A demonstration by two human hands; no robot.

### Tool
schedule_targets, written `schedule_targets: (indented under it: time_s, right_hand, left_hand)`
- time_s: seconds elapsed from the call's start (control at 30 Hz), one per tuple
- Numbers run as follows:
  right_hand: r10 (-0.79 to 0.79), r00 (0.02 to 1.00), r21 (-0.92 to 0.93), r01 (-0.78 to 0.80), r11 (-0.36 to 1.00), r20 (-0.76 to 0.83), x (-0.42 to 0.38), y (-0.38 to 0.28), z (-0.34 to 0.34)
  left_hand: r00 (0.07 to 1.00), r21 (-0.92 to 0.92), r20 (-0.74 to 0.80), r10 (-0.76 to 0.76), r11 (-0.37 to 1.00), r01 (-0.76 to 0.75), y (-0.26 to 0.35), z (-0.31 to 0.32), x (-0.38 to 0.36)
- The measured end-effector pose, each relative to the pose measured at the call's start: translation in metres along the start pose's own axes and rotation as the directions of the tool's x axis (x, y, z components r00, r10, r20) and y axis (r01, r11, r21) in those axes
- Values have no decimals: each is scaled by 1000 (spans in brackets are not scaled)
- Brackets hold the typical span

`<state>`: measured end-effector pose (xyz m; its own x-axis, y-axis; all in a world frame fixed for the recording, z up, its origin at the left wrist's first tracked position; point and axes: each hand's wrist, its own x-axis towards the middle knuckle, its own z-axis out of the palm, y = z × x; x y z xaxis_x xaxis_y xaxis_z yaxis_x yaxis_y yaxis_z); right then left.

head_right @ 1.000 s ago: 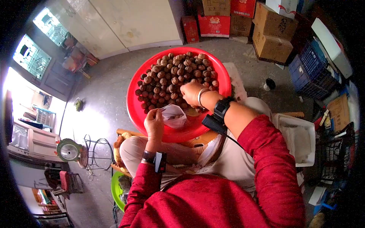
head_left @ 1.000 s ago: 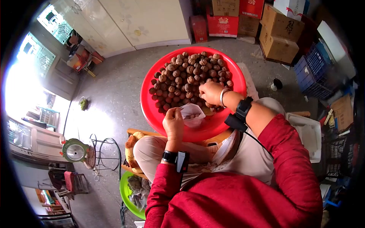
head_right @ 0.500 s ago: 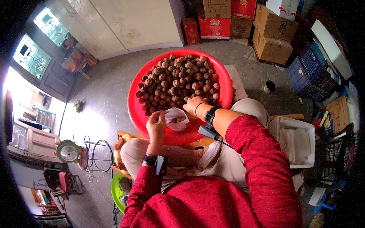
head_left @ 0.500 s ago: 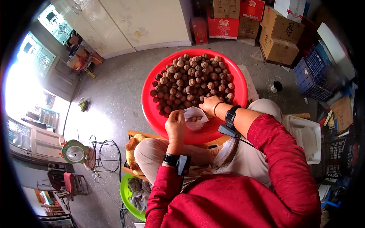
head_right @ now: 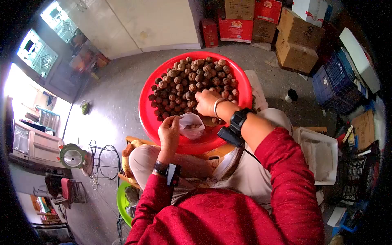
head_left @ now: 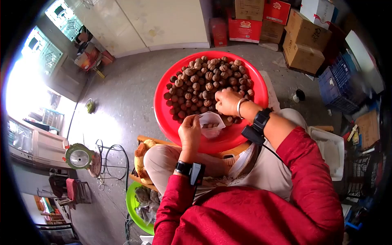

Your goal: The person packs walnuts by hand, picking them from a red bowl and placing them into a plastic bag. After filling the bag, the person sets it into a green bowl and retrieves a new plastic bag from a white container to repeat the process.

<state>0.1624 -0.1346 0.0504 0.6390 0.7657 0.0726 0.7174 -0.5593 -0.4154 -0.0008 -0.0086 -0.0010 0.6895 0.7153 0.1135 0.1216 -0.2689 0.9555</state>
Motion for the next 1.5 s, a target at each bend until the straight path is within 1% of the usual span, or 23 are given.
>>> schedule_targets:
  time_s: [0.1, 0.13, 0.2, 0.23, 0.3, 0.33, 0.37, 0.43, 0.47, 0.53, 0.6, 0.63, 0.7, 0.73, 0.77, 0.83, 1.0, 1.07, 1.2, 1.27, 1.4, 1.47, 1.5]
  right_hand:
    - [-117, 988, 167, 133, 977, -100, -4, -7, -19]
    - [-120, 988, 167, 135, 977, -97, -7, -12, -26]
    - [-154, 978, 351, 194, 916, -138, -15, -23, -36]
    - [-156, 978, 351, 195, 916, -136, -16, -25, -35]
    - [-275, 942, 387, 330, 861, -191, -19, -27, -34]
    - [-305, 944, 466, 328, 822, -126, -21, -28, -33]
    - [-254, 965, 458, 252, 852, -59, -22, -27, -30]
    - [-252, 961, 430, 275, 860, -109, -18, -23, -31]
    - [-225, 964, 355, 261, 898, -140, -16, -18, -35]
    - [-115, 993, 213, 119, 970, -31, -9, -7, -37]
    - [-18, 996, -40, 21, 999, 82, -11, 5, -33]
    - [-15, 997, -41, 18, 999, 81, -12, 7, -29]
    - [145, 939, -359, -24, 933, 313, -12, 12, -20]
    - [205, 895, -450, -5, 893, 397, -10, 12, -13]
    - [208, 894, -451, -7, 892, 396, -10, 14, -7]
    - [280, 887, -411, -116, 904, 366, -15, 13, 0]
    - [253, 887, -480, -40, 876, 387, -17, 21, 16]
    - [229, 934, -409, -101, 907, 275, -17, 26, 26]
    - [175, 947, -395, -57, 917, 270, -13, 35, 35]
    - [184, 920, -416, -25, 909, 347, -13, 33, 32]
    - [175, 891, -427, 23, 904, 419, -11, 23, 22]
    - [129, 941, -384, 0, 923, 312, -11, 14, 11]
    - [127, 941, -384, 2, 923, 312, -11, 10, 6]
  left_hand:
    - [1000, 7, 0, -4, 1000, 4, 7, -1, -1]
    - [1000, 14, 5, 1, 1000, -1, 7, 0, -1]
    - [1000, 10, 0, 7, 1000, -7, 6, 0, 0]
    - [1000, 8, -1, 14, 1000, -14, 6, 1, 0]
    - [1000, -15, 10, -18, 1000, 18, 6, -1, 1]
    - [998, -37, 24, -50, 998, 51, 6, -1, 1]
    - [998, -38, 28, -50, 998, 51, 6, -1, 2]
    - [997, -110, 30, -73, 991, 76, 0, 0, 4]
    - [1000, -55, -7, 6, 998, -6, -4, 1, 5]
    - [999, -95, 15, -34, 995, 35, -7, 1, 5]
    - [997, -133, 38, -73, 988, 77, -4, 1, 5]
    - [999, -102, 21, -43, 994, 45, -1, 0, 4]
    - [1000, -72, 6, -12, 997, 12, 2, 0, 3]
    - [1000, -42, 2, -3, 999, 3, 2, 0, 3]
    - [1000, -12, -1, 6, 1000, -6, 1, -1, 2]
    - [1000, -19, 1, 18, 1000, -17, -1, -1, 3]
    - [999, -30, -2, 48, 998, -48, -12, 1, 6]
    - [999, -49, 2, 49, 998, -49, -16, 1, 7]
    - [999, -82, 34, 3, 997, 0, -17, 0, 7]
    - [997, -171, 68, -28, 985, 39, -17, 1, 6]
    - [998, -116, 56, 4, 993, 3, -10, 1, 4]
    - [998, -135, 64, -23, 990, 31, -7, 0, 3]
    - [998, -135, 61, -23, 990, 31, -5, 0, 3]
